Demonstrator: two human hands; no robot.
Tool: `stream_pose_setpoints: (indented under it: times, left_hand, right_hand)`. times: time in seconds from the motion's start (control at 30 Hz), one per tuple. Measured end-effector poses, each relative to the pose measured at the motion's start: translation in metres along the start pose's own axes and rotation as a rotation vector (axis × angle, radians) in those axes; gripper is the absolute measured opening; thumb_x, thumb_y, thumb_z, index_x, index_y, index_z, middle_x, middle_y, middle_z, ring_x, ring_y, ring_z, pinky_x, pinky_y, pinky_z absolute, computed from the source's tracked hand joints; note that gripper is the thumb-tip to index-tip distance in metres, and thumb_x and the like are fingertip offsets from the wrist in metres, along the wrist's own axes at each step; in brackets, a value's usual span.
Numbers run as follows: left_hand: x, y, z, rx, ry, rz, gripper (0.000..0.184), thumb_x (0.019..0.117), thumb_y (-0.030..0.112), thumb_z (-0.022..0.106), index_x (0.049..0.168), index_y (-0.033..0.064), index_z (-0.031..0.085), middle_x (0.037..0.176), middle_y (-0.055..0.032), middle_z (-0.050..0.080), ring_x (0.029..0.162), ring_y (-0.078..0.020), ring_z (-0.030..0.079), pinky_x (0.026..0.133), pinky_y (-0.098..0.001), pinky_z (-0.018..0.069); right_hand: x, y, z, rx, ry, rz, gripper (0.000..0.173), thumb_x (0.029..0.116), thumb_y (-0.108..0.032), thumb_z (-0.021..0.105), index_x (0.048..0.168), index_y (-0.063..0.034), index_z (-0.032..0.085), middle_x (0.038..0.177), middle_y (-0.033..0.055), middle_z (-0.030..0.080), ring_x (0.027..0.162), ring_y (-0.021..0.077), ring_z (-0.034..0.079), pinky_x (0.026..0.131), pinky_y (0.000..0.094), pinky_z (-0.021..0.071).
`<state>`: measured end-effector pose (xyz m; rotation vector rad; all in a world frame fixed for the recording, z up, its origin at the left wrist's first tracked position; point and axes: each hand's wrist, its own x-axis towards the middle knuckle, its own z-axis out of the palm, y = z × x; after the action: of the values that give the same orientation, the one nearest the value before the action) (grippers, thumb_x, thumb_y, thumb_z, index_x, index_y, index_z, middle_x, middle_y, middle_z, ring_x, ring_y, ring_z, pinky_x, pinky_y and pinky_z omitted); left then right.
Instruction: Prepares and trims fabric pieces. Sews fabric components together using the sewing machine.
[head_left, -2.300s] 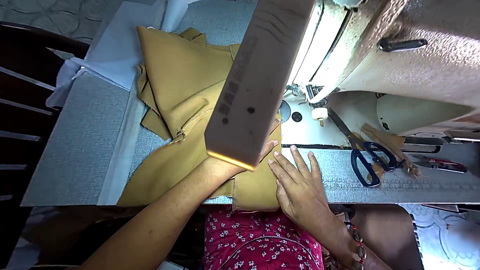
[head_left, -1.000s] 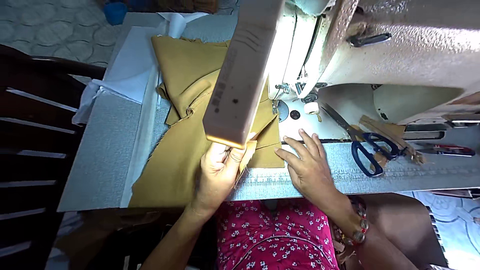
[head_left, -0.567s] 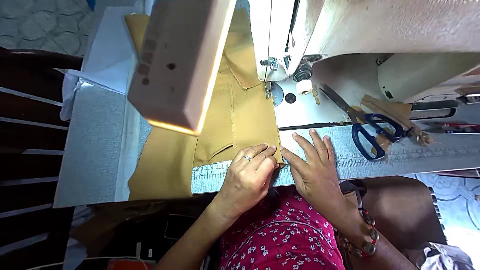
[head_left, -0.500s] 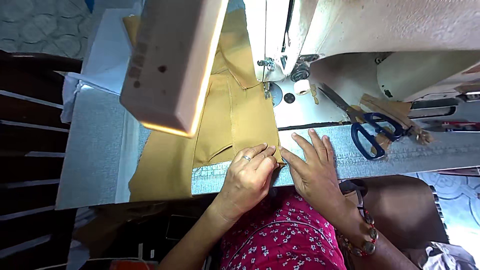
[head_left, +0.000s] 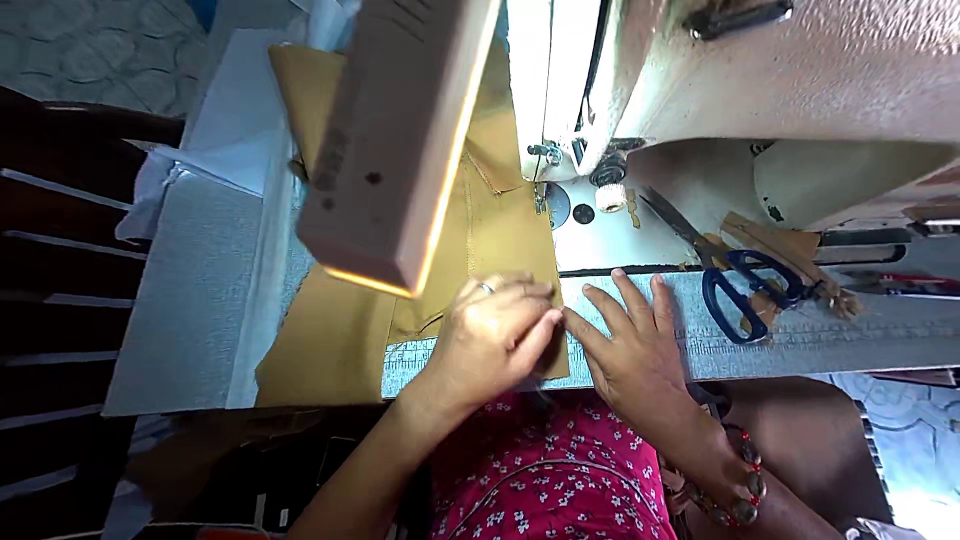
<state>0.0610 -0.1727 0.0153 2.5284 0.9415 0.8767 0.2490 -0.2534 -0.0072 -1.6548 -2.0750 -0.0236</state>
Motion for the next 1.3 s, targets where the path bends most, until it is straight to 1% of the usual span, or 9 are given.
stream_pose_setpoints:
  times: [0.07,0.17,0.7,0.83,0.93,1.0,1.13,1.2,1.3]
  left_hand:
    - [0.007,-0.010,-0.002,0.070,-0.064,-0.120,0.034,0.1003,0.033,0.054,0.117,0.0150,0.079,0.139,-0.0075,0.066,0.139,-0.0405,0.050,0.112,-0.0649,0.0313]
    - [0.008,-0.020,-0.001,0.070,-0.184,-0.252,0.043,0.0979,0.041,0.057,0.134,0.0232,0.070,0.153,-0.0057,0.053,0.149,-0.0481,0.033,0.108,-0.0841,0.0042]
    - [0.044,-0.068,-0.006,0.098,-0.248,-0.203,0.051,0.1007,0.055,0.050,0.140,0.0266,0.066,0.154,-0.0031,0.053,0.147,-0.0483,0.037,0.108,-0.0848,0.0110]
    - [0.042,-0.052,-0.009,0.243,-0.168,-0.079,0.040,0.1039,0.041,0.053,0.135,0.0212,0.070,0.157,-0.0131,0.048,0.149,-0.0527,0.027,0.108,-0.0852,0.0076]
    - [0.026,-0.029,-0.007,0.185,-0.161,0.049,0.045,0.0995,0.041,0.056,0.124,0.0070,0.074,0.144,-0.0144,0.061,0.145,-0.0441,0.042,0.117,-0.0746,0.0147]
    - [0.015,-0.028,-0.004,0.147,-0.237,0.046,0.050,0.0983,0.043,0.057,0.128,0.0058,0.071,0.137,-0.0127,0.067,0.137,-0.0392,0.054,0.114,-0.0661,0.0337]
    - [0.017,-0.040,-0.006,-0.150,-0.002,-0.020,0.023,0.0983,0.013,0.060,0.100,-0.0003,0.078,0.109,-0.0126,0.077,0.113,-0.0255,0.071,0.104,-0.0456,0.0510]
    - [0.025,-0.036,-0.015,-0.386,0.111,-0.241,0.019,0.1020,0.011,0.057,0.097,-0.0004,0.072,0.088,-0.0004,0.070,0.080,0.0002,0.064,0.076,-0.0162,0.0520]
    - [0.034,-0.032,-0.024,-0.580,0.162,-0.458,0.017,0.1059,0.016,0.054,0.093,0.0112,0.064,0.073,0.0113,0.057,0.059,0.0076,0.050,0.055,-0.0094,0.0422]
  right_hand:
    - [0.001,0.000,-0.001,-0.018,-0.007,-0.013,0.038,0.0921,-0.011,0.056,0.120,-0.0236,0.077,0.125,0.0187,0.071,0.130,0.0529,0.055,0.106,0.0797,0.0280]
    - [0.003,0.002,0.001,-0.018,0.010,-0.032,0.037,0.0920,-0.011,0.055,0.119,-0.0238,0.077,0.124,0.0186,0.071,0.128,0.0523,0.056,0.106,0.0784,0.0291]
    - [0.056,0.021,0.008,0.001,-0.036,-0.077,0.032,0.0945,-0.008,0.058,0.118,-0.0193,0.076,0.122,0.0202,0.070,0.127,0.0500,0.057,0.111,0.0724,0.0317]
    - [0.057,0.021,0.012,-0.006,-0.022,-0.062,0.032,0.0945,-0.008,0.058,0.119,-0.0197,0.076,0.122,0.0209,0.069,0.126,0.0495,0.058,0.110,0.0717,0.0330]
    - [0.055,0.020,0.013,0.015,-0.009,-0.035,0.033,0.0938,-0.008,0.058,0.118,-0.0187,0.077,0.122,0.0217,0.069,0.126,0.0503,0.057,0.109,0.0714,0.0341]
    - [0.054,0.019,0.012,0.071,-0.028,0.008,0.032,0.0937,-0.006,0.058,0.119,-0.0162,0.076,0.124,0.0215,0.068,0.128,0.0491,0.056,0.110,0.0702,0.0343]
    - [0.052,0.017,0.007,0.251,-0.054,0.129,0.037,0.0957,-0.007,0.054,0.130,-0.0048,0.067,0.133,0.0190,0.065,0.135,0.0445,0.052,0.113,0.0646,0.0339]
    - [0.051,0.016,0.008,0.293,-0.015,0.154,0.038,0.0948,-0.004,0.054,0.130,-0.0021,0.066,0.131,0.0197,0.066,0.133,0.0441,0.054,0.114,0.0629,0.0343]
    - [0.051,0.011,0.009,0.253,-0.002,0.147,0.037,0.0947,-0.002,0.056,0.129,-0.0064,0.069,0.129,0.0219,0.066,0.132,0.0466,0.054,0.112,0.0649,0.0354]
